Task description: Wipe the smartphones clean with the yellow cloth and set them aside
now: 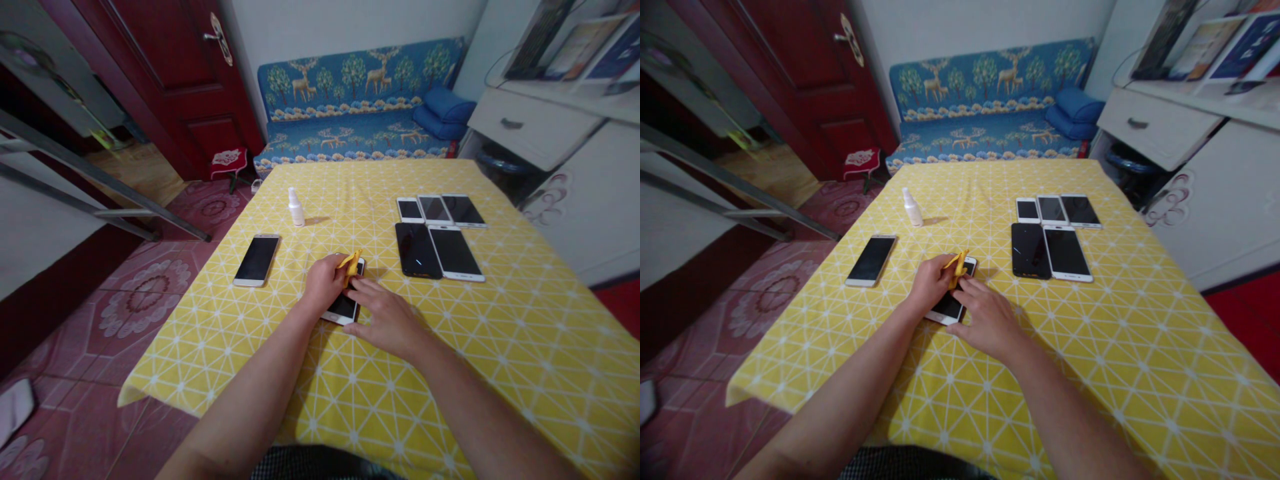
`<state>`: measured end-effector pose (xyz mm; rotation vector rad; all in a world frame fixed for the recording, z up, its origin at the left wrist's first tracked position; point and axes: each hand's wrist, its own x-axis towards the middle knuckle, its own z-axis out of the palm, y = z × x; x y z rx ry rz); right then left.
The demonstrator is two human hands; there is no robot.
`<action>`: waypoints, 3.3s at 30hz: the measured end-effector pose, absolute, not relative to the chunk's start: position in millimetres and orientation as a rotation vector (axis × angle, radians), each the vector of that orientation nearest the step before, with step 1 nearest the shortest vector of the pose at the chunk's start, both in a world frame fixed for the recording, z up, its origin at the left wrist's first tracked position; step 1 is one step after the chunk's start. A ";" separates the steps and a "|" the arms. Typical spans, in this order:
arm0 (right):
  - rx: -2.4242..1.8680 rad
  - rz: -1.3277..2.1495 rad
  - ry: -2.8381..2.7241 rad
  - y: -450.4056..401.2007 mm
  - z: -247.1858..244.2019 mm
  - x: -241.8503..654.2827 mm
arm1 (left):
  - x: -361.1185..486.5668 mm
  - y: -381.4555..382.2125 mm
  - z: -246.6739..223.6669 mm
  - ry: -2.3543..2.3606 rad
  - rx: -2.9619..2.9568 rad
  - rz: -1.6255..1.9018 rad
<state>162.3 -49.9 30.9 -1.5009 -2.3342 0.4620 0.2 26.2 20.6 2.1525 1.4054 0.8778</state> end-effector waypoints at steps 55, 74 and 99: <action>-1.468 0.478 -2.316 -50.1 29.9 163.1 | -0.7 24.8 21.4 1.443 2.171 0.821; -1.475 0.500 -2.311 -49.0 31.8 162.0 | -0.9 26.1 19.4 1.432 2.181 0.835; -1.477 0.555 -2.306 -47.9 39.1 160.3 | -20.8 27.3 26.9 1.666 1.976 1.456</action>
